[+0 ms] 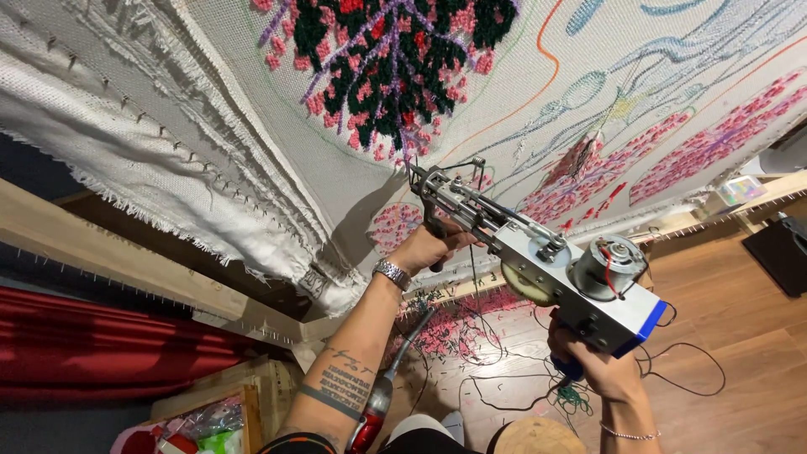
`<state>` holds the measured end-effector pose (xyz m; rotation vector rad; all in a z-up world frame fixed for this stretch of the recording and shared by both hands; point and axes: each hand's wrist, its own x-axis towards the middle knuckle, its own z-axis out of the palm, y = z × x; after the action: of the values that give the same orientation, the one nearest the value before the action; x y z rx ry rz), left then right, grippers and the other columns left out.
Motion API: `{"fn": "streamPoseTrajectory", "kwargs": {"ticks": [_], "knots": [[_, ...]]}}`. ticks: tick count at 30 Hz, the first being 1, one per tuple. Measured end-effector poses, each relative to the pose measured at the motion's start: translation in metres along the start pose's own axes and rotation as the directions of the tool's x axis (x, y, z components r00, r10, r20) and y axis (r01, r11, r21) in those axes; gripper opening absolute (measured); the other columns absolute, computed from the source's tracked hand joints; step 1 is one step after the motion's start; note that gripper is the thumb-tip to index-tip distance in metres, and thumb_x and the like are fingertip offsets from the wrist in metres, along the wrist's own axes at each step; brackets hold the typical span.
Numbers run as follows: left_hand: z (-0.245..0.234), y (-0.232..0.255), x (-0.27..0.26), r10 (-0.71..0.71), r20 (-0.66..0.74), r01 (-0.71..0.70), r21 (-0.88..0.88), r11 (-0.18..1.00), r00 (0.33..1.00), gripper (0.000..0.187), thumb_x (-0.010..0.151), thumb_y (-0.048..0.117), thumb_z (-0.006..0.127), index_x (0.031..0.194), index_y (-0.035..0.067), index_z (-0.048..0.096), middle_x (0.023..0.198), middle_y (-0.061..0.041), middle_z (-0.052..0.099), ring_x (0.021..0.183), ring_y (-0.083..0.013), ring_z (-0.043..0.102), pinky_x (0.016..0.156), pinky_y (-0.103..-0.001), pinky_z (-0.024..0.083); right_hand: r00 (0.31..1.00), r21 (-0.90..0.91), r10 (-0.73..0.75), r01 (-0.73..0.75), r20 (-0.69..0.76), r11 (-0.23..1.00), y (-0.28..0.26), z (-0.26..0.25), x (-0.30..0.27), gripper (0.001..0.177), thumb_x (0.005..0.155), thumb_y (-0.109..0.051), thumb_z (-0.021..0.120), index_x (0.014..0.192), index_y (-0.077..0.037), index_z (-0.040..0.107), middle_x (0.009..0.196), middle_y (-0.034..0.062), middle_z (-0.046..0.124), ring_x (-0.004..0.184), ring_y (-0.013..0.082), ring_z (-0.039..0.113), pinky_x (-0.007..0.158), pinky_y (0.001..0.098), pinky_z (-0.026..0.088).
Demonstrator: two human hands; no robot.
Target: Using a tufting gun to apply colored yarn to a canvas on a frame to create a rug.
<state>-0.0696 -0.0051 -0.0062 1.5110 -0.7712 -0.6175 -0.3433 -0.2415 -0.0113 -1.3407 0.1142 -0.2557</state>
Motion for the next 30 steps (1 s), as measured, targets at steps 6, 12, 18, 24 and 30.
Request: {"fn": "streamPoseTrajectory", "kwargs": {"ticks": [6, 12, 18, 24, 30], "knots": [[-0.004, 0.013, 0.000, -0.140, -0.082, 0.139, -0.021, 0.990, 0.987, 0.007, 0.086, -0.005, 0.067, 0.085, 0.001, 0.071, 0.078, -0.004, 0.064, 0.083, -0.0184, 0.060, 0.058, -0.032, 0.045, 1.000, -0.026, 0.001, -0.001, -0.008, 1.000, 0.001, 0.012, 0.007, 0.029, 0.084, -0.007, 0.072, 0.108, 0.005, 0.061, 0.079, 0.0087, 0.061, 0.062, 0.0158, 0.054, 0.051, 0.0308, 0.045], [-0.037, -0.037, 0.025, 0.046, -0.074, -0.046, -0.002, 0.999, 0.996, 0.015, 0.081, -0.004, 0.065, 0.092, 0.002, 0.074, 0.091, -0.006, 0.069, 0.086, -0.0144, 0.065, 0.071, -0.032, 0.051, 1.000, -0.062, -0.015, 0.015, 0.005, 0.998, -0.007, 0.044, 0.023, 0.027, 0.086, -0.008, 0.071, 0.107, 0.003, 0.061, 0.078, 0.0074, 0.062, 0.061, 0.0148, 0.055, 0.050, 0.0301, 0.047], [-0.065, -0.048, 0.041, -0.195, -0.217, 0.160, -0.168, 0.973, 0.957, 0.024, 0.092, 0.015, 0.074, 0.072, 0.010, 0.063, 0.058, -0.003, 0.055, 0.046, -0.0135, 0.051, 0.043, -0.032, 0.039, 0.991, -0.175, 0.030, -0.052, -0.129, 0.983, -0.008, 0.094, 0.035, 0.030, 0.083, -0.003, 0.072, 0.111, 0.002, 0.065, 0.077, 0.0092, 0.064, 0.059, 0.0160, 0.058, 0.050, 0.0330, 0.048], [-0.108, -0.076, 0.054, -0.241, -0.197, 0.235, -0.053, 0.971, 0.950, 0.029, 0.095, 0.027, 0.070, 0.074, 0.009, 0.063, 0.059, -0.003, 0.057, 0.046, -0.0121, 0.046, 0.042, -0.031, 0.034, 0.889, -0.481, -0.456, 0.415, 0.035, 0.772, -0.047, 0.136, 0.057, 0.046, 0.078, -0.007, 0.076, 0.120, 0.002, 0.060, 0.100, 0.0076, 0.069, 0.084, 0.0194, 0.067, 0.075, 0.0316, 0.056], [-0.136, -0.116, 0.062, -0.169, -0.227, 0.178, 0.020, 0.984, 0.959, 0.020, 0.092, 0.016, 0.066, 0.077, 0.004, 0.063, 0.065, -0.006, 0.061, 0.053, -0.0124, 0.055, 0.048, -0.033, 0.046, 0.929, -0.631, -0.331, 0.358, 0.167, 0.688, -0.056, 0.144, 0.060, 0.047, 0.069, -0.012, 0.082, 0.113, -0.002, 0.070, 0.081, 0.0063, 0.074, 0.070, 0.0150, 0.073, 0.064, 0.0283, 0.057]]}}
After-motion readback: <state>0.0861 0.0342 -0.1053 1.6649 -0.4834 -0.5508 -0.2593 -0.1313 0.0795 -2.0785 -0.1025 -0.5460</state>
